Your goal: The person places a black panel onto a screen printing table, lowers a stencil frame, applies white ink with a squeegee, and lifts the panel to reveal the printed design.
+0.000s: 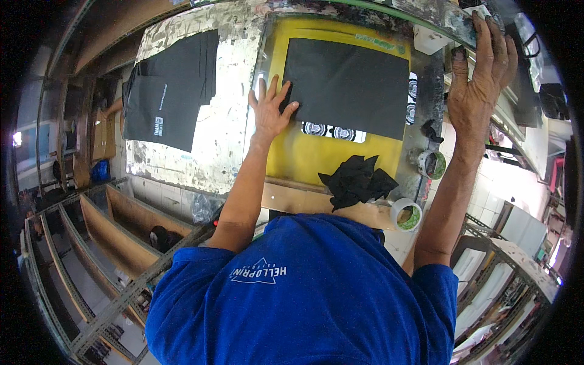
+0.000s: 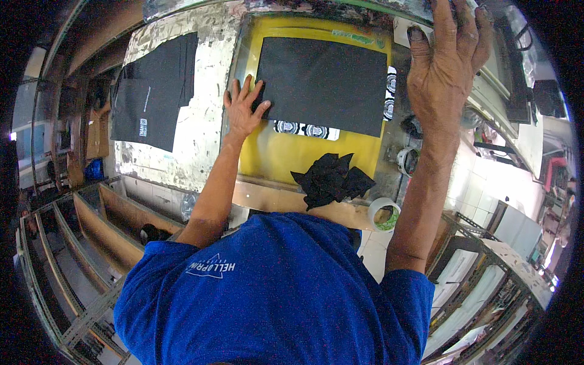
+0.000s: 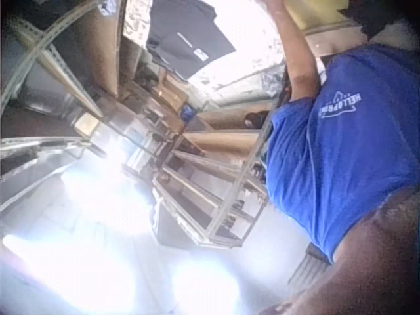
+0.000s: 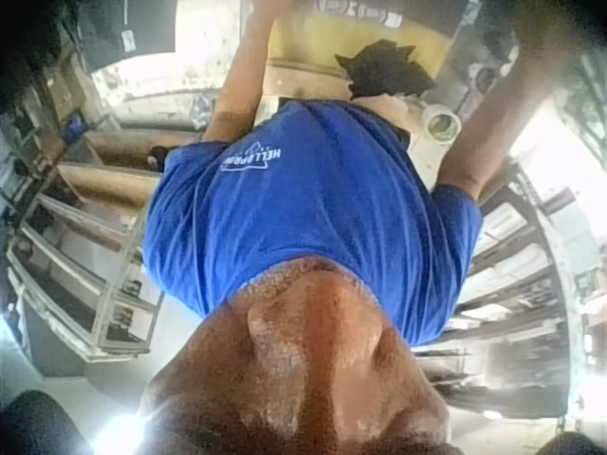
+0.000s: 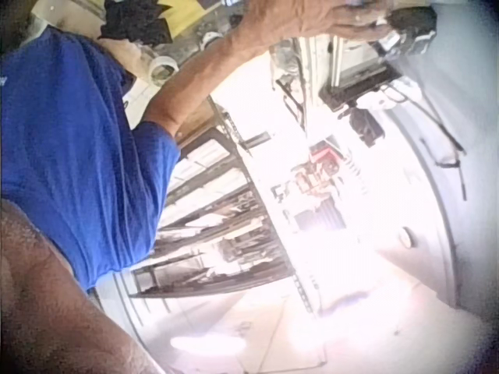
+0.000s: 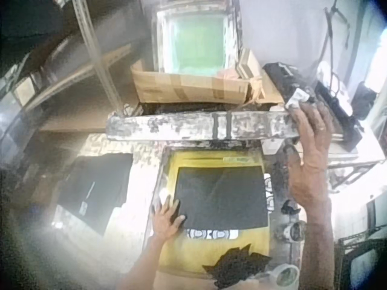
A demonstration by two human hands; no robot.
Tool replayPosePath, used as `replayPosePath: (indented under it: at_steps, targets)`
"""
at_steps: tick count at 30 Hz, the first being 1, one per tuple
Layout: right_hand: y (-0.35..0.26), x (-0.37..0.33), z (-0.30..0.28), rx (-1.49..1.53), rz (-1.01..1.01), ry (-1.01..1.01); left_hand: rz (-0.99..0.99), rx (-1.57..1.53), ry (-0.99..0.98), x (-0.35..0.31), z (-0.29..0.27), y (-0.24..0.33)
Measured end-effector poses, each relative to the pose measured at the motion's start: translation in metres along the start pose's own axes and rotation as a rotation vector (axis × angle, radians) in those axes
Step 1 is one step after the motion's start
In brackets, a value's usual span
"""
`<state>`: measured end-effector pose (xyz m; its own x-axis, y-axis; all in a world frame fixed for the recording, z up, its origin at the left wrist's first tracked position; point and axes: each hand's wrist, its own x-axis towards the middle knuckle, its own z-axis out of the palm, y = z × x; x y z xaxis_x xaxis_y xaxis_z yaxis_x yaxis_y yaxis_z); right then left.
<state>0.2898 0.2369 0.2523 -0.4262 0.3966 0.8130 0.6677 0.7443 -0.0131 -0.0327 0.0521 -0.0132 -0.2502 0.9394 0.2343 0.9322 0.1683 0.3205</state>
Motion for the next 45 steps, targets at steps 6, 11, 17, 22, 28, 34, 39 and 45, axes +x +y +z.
replayPosePath:
  at_steps: [6, 11, 17, 22, 28, 34, 39, 45]
  targets:
    - [0.002, 0.002, 0.004, 0.002, -0.001, 0.006, 0.033, -0.001, 0.235, -0.006, -0.009, 0.018]
    - [0.004, -0.003, 0.001, -0.049, 0.005, -0.004, 0.096, -0.141, 0.08, -0.045, -0.024, 0.098]
    - [0.008, 0.003, 0.003, -0.021, -0.055, 0.013, 0.087, -0.135, -0.08, -0.077, -0.01, 0.126]
    - [0.005, 0.003, 0.001, -0.084, -0.045, -0.011, 0.057, -0.104, -0.158, -0.078, -0.007, 0.126]
    - [0.005, 0.003, 0.002, -0.078, -0.038, -0.003, 0.037, -0.102, -0.165, -0.078, -0.008, 0.127]
    - [0.005, 0.001, 0.002, -0.086, -0.029, -0.011, 0.028, -0.106, -0.16, -0.078, -0.007, 0.127]
    - [0.005, -0.001, 0.002, -0.075, -0.025, -0.008, 0.026, -0.114, -0.165, -0.078, -0.007, 0.127]
    - [0.007, 0.0, 0.004, -0.075, -0.032, 0.0, 0.067, -0.128, -0.164, -0.079, -0.007, 0.126]
